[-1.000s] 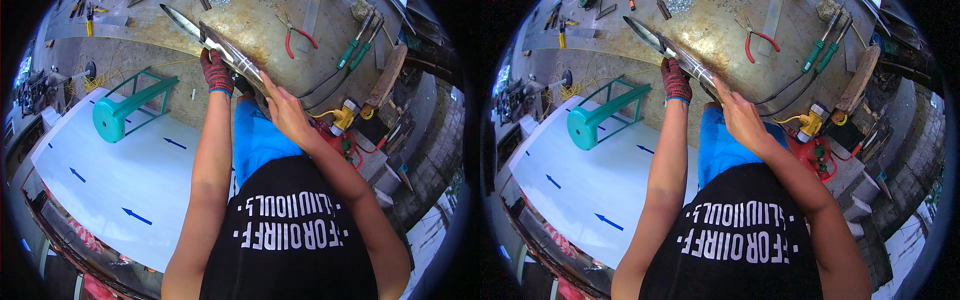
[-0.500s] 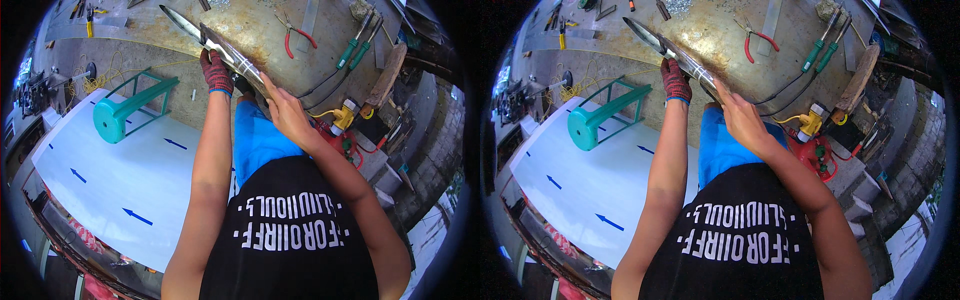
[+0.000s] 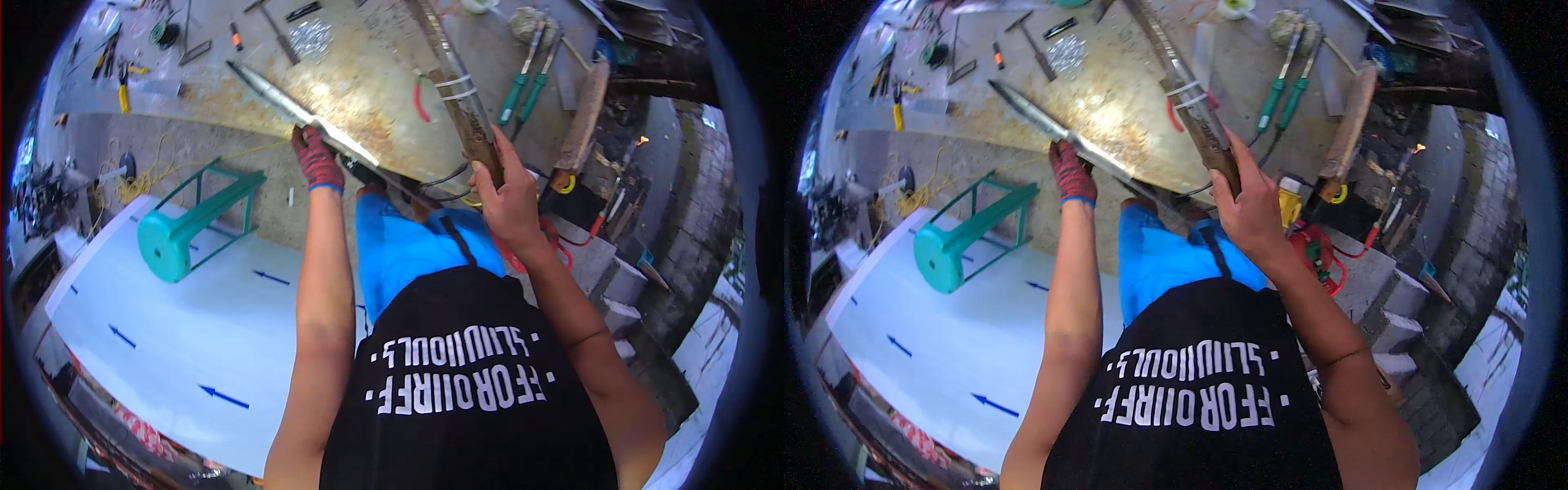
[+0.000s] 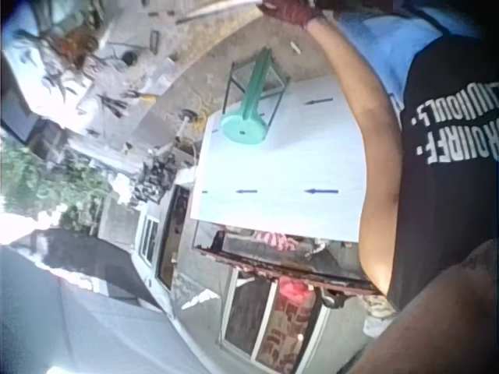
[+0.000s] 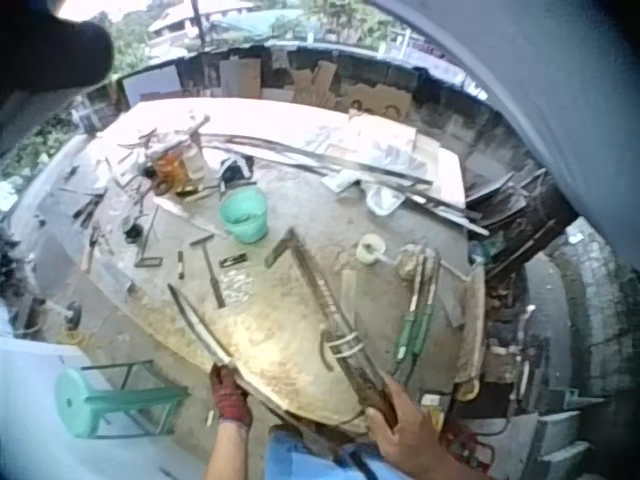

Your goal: The user is soldering together components of a metal sign frame using a soldering iron and solder wire on a workbench.

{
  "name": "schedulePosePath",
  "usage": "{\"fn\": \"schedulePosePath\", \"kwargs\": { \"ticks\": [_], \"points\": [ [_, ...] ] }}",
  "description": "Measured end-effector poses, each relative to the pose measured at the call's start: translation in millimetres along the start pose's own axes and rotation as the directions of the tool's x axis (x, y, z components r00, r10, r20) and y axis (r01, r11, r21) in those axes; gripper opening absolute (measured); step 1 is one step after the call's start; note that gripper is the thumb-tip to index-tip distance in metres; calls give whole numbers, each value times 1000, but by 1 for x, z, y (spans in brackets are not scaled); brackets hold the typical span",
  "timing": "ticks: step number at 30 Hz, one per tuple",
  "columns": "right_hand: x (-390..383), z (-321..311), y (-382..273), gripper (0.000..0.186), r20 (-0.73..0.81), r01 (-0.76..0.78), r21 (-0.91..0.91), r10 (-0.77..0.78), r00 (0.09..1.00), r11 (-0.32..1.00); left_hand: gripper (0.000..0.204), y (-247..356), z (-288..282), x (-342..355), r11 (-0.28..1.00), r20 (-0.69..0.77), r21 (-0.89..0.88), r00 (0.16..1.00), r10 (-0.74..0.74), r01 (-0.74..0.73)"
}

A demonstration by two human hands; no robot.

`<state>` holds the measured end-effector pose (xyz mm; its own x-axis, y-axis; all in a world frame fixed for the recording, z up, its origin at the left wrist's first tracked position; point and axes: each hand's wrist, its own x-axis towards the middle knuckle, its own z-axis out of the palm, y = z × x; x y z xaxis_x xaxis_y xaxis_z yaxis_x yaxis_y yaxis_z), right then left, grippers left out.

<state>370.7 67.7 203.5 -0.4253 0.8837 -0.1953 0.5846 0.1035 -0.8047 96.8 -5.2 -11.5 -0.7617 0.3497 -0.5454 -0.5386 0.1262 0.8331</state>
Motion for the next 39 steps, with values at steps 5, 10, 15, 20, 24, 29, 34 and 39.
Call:
{"fn": "schedulePosePath", "kwargs": {
  "ticks": [5, 10, 15, 20, 24, 29, 34, 39],
  "points": [
    [-1, -17, 36, 48, -290, -115, 184, 166, 942, 976, 51, 4, -3, 2, 1000, 9, 10, 1000, 25, -26],
    [5, -38, 55, 48, -422, -164, 44, 168, 891, 985, 56, -2, -11, 12, 1000, 29, 2, 1000, -4, 4],
    [-1, -45, 64, 48, -473, -213, 92, 231, 850, 973, 52, 7, 2, -4, 1000, 3, -14, 1000, -14, 14],
    [-6, -51, 70, 48, -489, -223, 194, 291, 823, 955, 52, 1, -4, 7, 1000, 39, -4, 999, 2, -1],
    [-14, -76, 79, 49, -636, -209, 177, 274, 722, 962, 58, 0, -3, 5, 999, 30, 14, 998, -51, 51],
    [-31, -136, 113, 44, -857, -250, -19, 113, 503, 968, 68, 1, -8, 6, 999, 111, 5, 993, -44, 44],
    [-69, -189, 217, 29, -918, -444, -88, 101, 383, 892, 68, -15, -27, 32, 999, 137, 24, 990, -46, 43],
    [-107, -207, 343, 28, -925, -604, -83, 165, 343, 793, 63, -20, -36, 42, 993, 140, 14, 983, -117, 116]
  ]
}}
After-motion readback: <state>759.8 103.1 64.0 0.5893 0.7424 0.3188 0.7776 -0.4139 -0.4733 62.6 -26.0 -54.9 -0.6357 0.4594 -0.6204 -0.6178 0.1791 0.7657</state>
